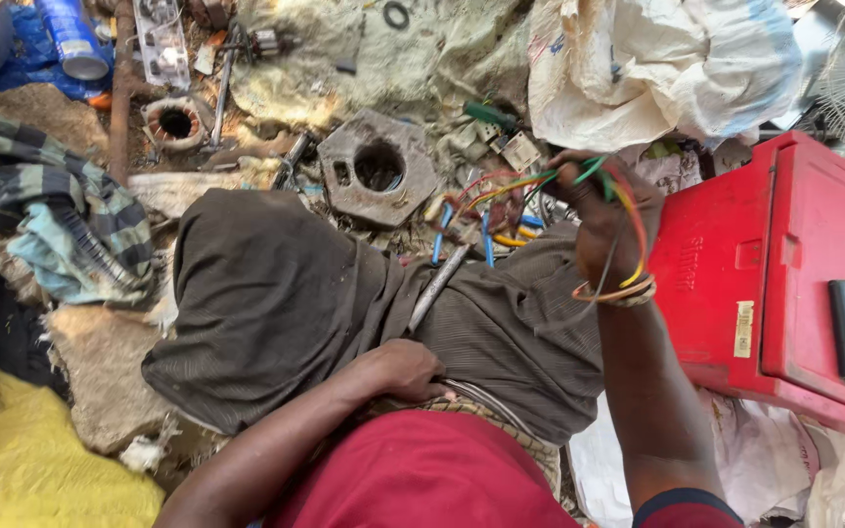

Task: The person disassembles a small electric motor using a screwdriver, hammer, and pliers. They remove the rotor, strike the stator housing with a hammer, and strip wires from the motor assembly.

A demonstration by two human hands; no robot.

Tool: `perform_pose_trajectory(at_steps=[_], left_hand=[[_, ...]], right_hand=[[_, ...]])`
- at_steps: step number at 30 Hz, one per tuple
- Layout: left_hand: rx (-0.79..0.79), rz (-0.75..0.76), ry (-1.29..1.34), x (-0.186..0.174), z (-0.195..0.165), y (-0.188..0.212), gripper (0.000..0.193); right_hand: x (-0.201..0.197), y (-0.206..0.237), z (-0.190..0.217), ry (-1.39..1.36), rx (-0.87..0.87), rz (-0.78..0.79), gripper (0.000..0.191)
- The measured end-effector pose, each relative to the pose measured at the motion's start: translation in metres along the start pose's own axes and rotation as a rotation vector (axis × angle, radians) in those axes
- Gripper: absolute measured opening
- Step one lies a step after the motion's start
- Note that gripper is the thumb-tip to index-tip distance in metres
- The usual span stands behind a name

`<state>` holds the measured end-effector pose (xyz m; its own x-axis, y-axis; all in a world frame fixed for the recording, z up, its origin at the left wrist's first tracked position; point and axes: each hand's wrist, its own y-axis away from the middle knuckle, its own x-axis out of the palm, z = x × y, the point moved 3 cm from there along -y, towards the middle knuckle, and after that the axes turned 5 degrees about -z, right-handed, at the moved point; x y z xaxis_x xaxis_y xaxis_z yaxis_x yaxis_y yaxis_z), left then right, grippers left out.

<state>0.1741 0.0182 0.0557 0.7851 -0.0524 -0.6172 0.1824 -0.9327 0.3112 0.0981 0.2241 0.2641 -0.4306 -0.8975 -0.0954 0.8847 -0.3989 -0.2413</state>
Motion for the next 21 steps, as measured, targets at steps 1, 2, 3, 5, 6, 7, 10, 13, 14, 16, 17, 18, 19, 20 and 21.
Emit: perform_pose_trajectory(at_steps=[1, 2, 3, 5, 6, 7, 10, 13, 14, 16, 17, 18, 19, 20, 21], left_hand=[[-0.008, 0.041, 0.006, -0.001, -0.003, 0.003, 0.063], [-0.016, 0.078, 0.011, -0.004, -0.005, 0.004, 0.067], [-0.023, 0.109, 0.012, -0.009, -0.006, 0.004, 0.072], [0.037, 0.122, 0.075, -0.023, -0.008, 0.010, 0.057], [0.067, 0.125, 0.103, -0.033, -0.008, 0.012, 0.051], [0.101, -0.015, 0.145, -0.046, -0.007, 0.017, 0.047], [0.096, -0.587, 0.194, -0.097, 0.002, 0.029, 0.037], [-0.017, -0.818, 0.953, -0.131, 0.021, 0.032, 0.064], [0.137, -0.867, 1.105, -0.141, 0.022, 0.031, 0.073], [0.300, -0.920, 1.270, -0.145, 0.022, 0.026, 0.073], [0.305, -0.935, 1.282, -0.143, 0.022, 0.021, 0.062], [0.317, -0.946, 1.290, -0.140, 0.022, 0.016, 0.053], [0.292, -0.947, 1.286, -0.137, 0.025, 0.011, 0.049], [0.268, -0.941, 1.286, -0.133, 0.029, 0.008, 0.046], [0.239, -0.932, 1.286, -0.129, 0.032, 0.005, 0.042]], right_hand=[[-0.001, -0.001, 0.002, 0.010, 0.027, -0.040, 0.010], [-0.002, -0.003, 0.004, -0.100, 0.046, -0.057, 0.010], [-0.004, -0.006, 0.006, -0.208, 0.059, -0.073, 0.009], [-0.007, -0.011, 0.007, -0.337, 0.073, -0.071, 0.009], [-0.010, -0.013, 0.007, -0.357, 0.075, -0.053, 0.010], [-0.012, -0.014, 0.006, -0.379, 0.081, -0.037, 0.011], [-0.017, -0.013, -0.002, -0.507, 0.171, 0.005, 0.014], [-0.018, -0.011, -0.013, -0.562, 0.224, 0.008, 0.015], [-0.016, -0.012, -0.016, -0.580, 0.238, 0.009, 0.015], [-0.012, -0.013, -0.024, -0.611, 0.269, 0.009, 0.015], [-0.009, -0.014, -0.027, -0.582, 0.252, 0.004, 0.015], [-0.007, -0.014, -0.029, -0.555, 0.227, -0.003, 0.014], [-0.006, -0.016, -0.031, -0.524, 0.197, -0.016, 0.013], [-0.004, -0.017, -0.034, -0.516, 0.201, -0.028, 0.013], [-0.003, -0.017, -0.037, -0.509, 0.209, -0.042, 0.013]])
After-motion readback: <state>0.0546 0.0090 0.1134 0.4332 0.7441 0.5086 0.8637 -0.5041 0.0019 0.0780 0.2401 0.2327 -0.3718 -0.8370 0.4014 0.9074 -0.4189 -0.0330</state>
